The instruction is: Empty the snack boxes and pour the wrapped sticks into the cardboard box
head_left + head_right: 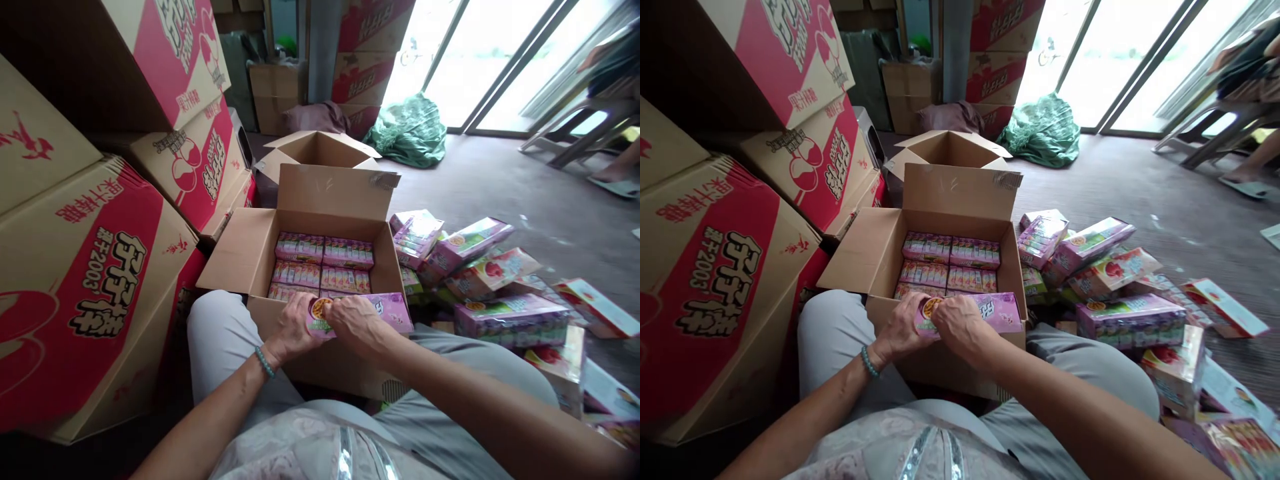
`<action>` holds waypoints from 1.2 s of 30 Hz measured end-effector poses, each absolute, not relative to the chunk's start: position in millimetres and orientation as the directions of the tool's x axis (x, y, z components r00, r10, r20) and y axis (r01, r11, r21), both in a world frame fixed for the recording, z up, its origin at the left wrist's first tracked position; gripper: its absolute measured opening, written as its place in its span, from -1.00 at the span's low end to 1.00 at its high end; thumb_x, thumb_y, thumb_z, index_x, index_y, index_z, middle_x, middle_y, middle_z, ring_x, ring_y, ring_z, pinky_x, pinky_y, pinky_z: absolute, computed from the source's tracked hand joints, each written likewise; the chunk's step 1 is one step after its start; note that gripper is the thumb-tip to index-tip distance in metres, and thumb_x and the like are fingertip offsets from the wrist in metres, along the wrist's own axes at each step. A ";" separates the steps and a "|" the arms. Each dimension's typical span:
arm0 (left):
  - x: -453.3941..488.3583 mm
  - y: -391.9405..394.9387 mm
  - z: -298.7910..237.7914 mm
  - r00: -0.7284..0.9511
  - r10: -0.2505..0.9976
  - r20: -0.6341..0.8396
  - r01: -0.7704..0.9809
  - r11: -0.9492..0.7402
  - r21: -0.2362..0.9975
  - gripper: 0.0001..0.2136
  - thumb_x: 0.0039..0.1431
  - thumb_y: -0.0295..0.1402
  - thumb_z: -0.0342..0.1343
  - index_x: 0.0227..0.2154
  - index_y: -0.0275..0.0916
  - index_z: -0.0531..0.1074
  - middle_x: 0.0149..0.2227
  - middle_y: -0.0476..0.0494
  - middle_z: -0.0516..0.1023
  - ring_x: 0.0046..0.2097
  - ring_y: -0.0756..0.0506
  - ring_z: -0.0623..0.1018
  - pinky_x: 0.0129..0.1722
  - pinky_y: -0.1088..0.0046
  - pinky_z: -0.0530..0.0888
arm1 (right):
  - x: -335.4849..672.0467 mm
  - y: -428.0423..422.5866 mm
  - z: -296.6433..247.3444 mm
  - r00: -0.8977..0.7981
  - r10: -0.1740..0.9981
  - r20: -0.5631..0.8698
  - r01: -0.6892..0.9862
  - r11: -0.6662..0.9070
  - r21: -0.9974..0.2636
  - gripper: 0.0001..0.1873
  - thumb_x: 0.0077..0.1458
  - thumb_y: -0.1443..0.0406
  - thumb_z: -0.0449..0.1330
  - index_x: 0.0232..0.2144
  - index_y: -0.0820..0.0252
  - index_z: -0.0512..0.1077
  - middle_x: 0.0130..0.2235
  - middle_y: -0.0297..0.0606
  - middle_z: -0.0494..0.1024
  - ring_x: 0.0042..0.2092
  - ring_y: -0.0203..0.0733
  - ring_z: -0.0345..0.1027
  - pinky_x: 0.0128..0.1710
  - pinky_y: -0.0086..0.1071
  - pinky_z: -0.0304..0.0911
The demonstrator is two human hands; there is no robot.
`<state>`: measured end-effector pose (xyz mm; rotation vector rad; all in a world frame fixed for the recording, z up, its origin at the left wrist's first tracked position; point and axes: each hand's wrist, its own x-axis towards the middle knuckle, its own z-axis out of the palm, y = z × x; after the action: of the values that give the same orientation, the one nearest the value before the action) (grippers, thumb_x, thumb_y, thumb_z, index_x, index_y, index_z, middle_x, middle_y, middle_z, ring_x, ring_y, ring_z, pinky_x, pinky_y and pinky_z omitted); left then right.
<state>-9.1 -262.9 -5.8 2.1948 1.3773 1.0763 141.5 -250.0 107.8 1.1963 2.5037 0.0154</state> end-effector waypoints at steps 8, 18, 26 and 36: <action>-11.8 -259.0 -3.0 0.288 0.892 0.347 0.628 -0.450 0.635 -0.34 -0.21 -0.41 0.31 0.04 -0.18 0.23 0.00 -0.24 0.42 0.04 -0.27 0.46 0.10 0.16 0.44 | 253.8 -240.0 123.0 -0.368 0.903 -0.220 0.871 0.418 0.259 -0.73 0.18 0.54 0.04 -0.32 0.27 0.51 -0.38 -0.04 0.61 -0.36 -0.13 0.52 -0.46 -0.36 0.04; -13.4 -200.3 -1.7 0.009 1.000 0.003 0.557 -0.008 0.830 -0.33 -0.42 -0.17 0.36 -0.10 -0.15 0.38 -0.11 -0.21 0.54 -0.09 -0.34 0.55 -0.07 0.10 0.52 | 345.2 -279.2 95.5 0.069 0.935 0.348 0.972 0.016 -0.235 -0.75 0.30 0.40 -0.07 -0.36 0.18 0.36 -0.35 -0.22 0.56 -0.31 -0.23 0.43 -0.32 -0.43 0.12; 190.5 -154.8 116.5 0.440 0.877 -0.193 0.060 0.186 0.981 -0.35 -0.20 -0.08 0.40 -0.04 -0.28 0.39 -0.07 -0.24 0.54 -0.17 -0.15 0.56 -0.29 0.40 0.50 | 305.2 -298.5 79.5 0.031 0.834 0.550 0.797 0.311 -0.517 -0.76 0.29 0.34 -0.08 -0.40 0.14 0.30 -0.43 -0.29 0.47 -0.39 -0.26 0.34 -0.35 -0.44 0.13; 153.5 -26.7 61.6 0.141 0.963 -0.228 0.709 0.063 0.703 -0.52 0.26 0.00 -0.01 -0.02 -0.34 0.43 0.01 -0.40 0.54 0.01 -0.21 0.55 -0.16 0.38 0.47 | 353.8 -178.5 109.2 0.366 0.869 0.333 0.609 0.047 -0.792 -0.66 0.26 0.09 -0.03 -0.49 0.11 0.26 -0.57 -0.39 0.26 -0.53 -0.29 0.07 -0.46 -0.39 -0.05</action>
<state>153.5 -26.7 61.6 1.7031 1.6256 0.4504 353.8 -178.5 109.2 3.1755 2.5634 -0.6425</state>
